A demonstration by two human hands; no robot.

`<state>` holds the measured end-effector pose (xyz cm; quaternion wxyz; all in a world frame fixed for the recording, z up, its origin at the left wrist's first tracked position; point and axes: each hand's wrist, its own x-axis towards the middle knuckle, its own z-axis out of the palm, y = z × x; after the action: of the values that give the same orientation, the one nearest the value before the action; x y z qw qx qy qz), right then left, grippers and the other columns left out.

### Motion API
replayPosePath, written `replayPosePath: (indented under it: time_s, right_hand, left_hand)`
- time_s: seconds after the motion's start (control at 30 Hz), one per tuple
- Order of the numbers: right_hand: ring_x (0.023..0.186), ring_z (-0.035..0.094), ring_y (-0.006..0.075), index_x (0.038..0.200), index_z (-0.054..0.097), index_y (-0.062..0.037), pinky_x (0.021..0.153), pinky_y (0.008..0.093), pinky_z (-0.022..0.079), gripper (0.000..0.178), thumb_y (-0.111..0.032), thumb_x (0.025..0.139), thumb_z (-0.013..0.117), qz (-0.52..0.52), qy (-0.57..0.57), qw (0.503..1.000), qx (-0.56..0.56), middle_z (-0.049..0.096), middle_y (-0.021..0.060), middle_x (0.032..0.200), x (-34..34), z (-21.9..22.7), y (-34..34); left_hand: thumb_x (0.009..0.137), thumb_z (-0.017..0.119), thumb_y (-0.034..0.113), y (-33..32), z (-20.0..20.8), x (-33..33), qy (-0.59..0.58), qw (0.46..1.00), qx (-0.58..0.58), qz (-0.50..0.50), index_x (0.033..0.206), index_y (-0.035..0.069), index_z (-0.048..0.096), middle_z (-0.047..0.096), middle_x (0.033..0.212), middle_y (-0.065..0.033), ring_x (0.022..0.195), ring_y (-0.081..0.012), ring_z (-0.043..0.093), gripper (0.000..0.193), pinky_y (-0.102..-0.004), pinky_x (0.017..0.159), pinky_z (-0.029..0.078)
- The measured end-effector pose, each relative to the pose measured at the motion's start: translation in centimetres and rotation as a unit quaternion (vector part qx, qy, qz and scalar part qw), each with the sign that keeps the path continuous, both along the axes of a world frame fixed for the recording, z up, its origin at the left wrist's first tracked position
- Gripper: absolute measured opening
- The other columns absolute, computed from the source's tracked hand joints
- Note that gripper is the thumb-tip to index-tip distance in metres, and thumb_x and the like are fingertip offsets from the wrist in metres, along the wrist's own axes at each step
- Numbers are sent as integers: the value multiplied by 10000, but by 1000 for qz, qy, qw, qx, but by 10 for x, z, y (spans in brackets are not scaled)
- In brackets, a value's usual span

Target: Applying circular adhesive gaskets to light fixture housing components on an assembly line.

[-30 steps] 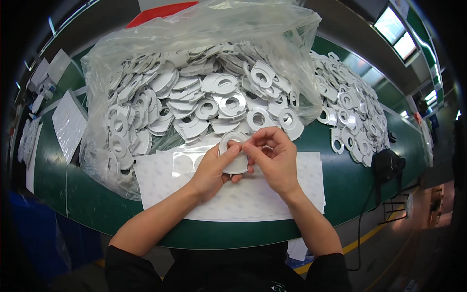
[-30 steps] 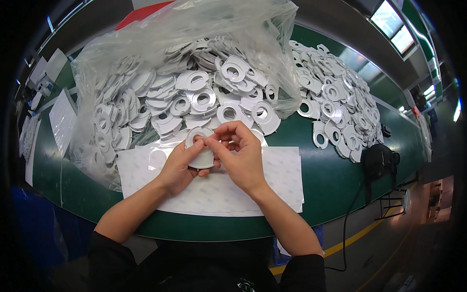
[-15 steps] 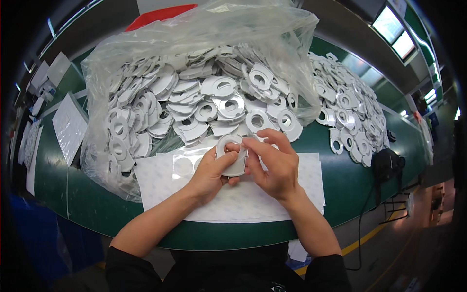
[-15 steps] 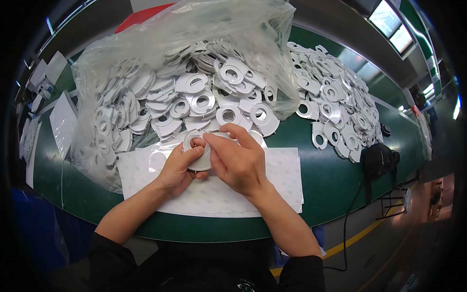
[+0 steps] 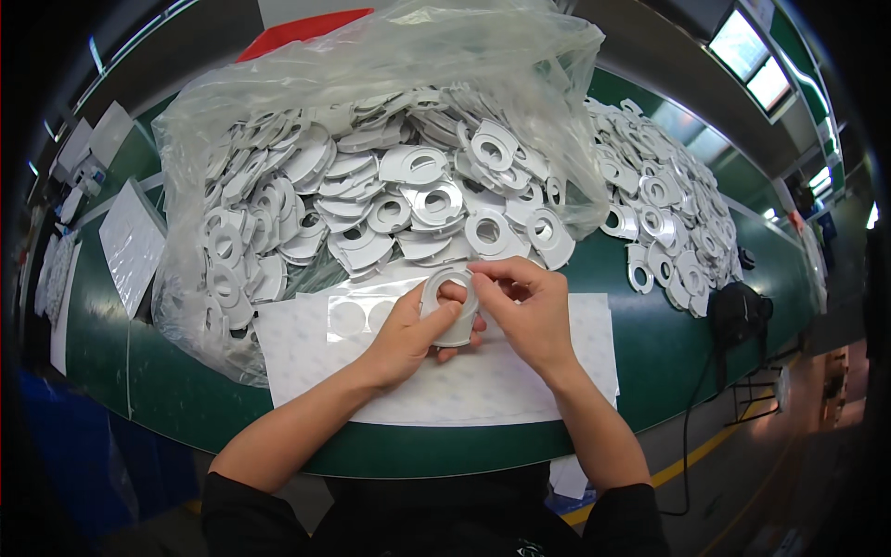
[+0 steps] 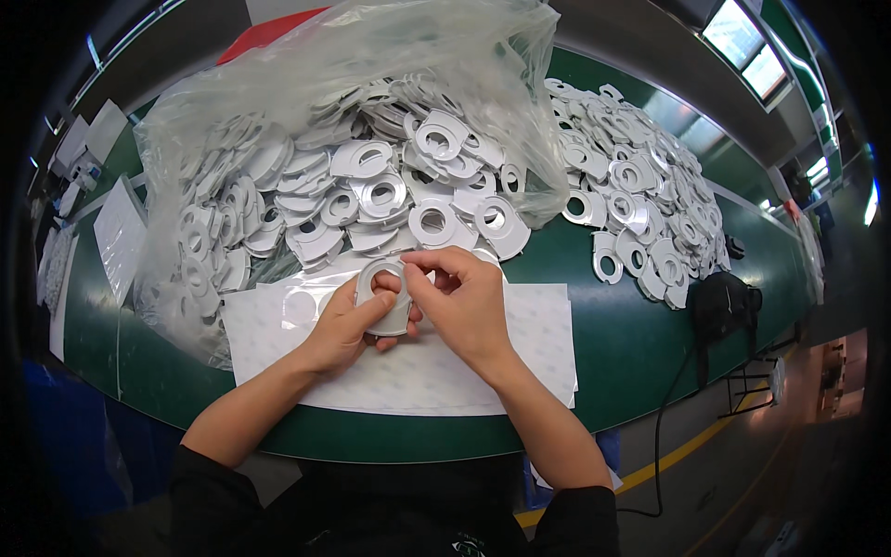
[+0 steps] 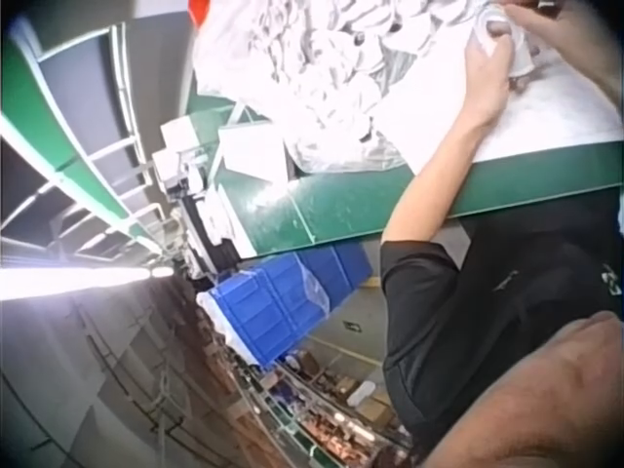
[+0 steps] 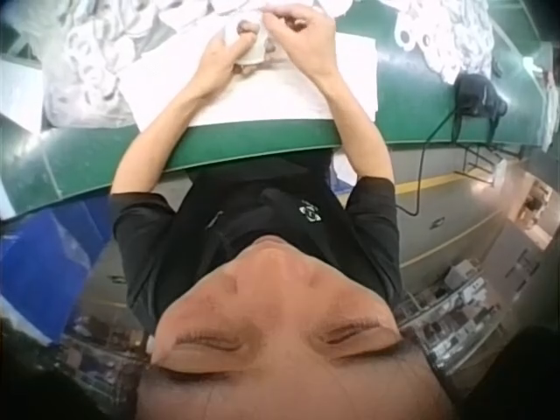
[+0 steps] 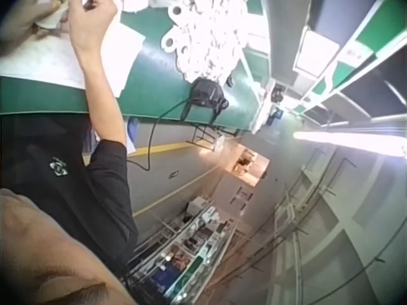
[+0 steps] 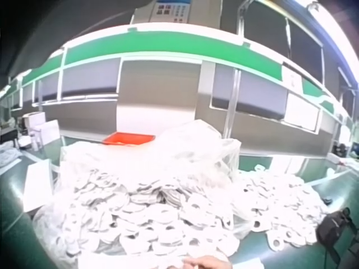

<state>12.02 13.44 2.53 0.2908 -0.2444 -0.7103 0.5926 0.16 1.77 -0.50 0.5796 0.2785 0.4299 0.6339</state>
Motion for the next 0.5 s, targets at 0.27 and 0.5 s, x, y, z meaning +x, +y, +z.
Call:
replayPosePath:
  time_s: [0.27,0.5]
  right_hand:
    - [571,482,23,817,669,15,509,181,377,120,-102,792,679,-13,-63,998,-26,600,-12,679,1,7,0]
    - [501,501,106,673,596,-28,452,284,381,277,-253,723,750,-80,-124,978,149,569,21,591,-2,-1,-3]
  left_hand:
    - [962,471,183,0,5,0,49,997,-20,-48,1127,33,446,600,908,-80,772,-110,601,224,-201,521,401]
    - [969,378,499,0,9,1,77,995,-13,-69,1157,59,438,602,907,-70,734,-95,591,482,-196,508,395]
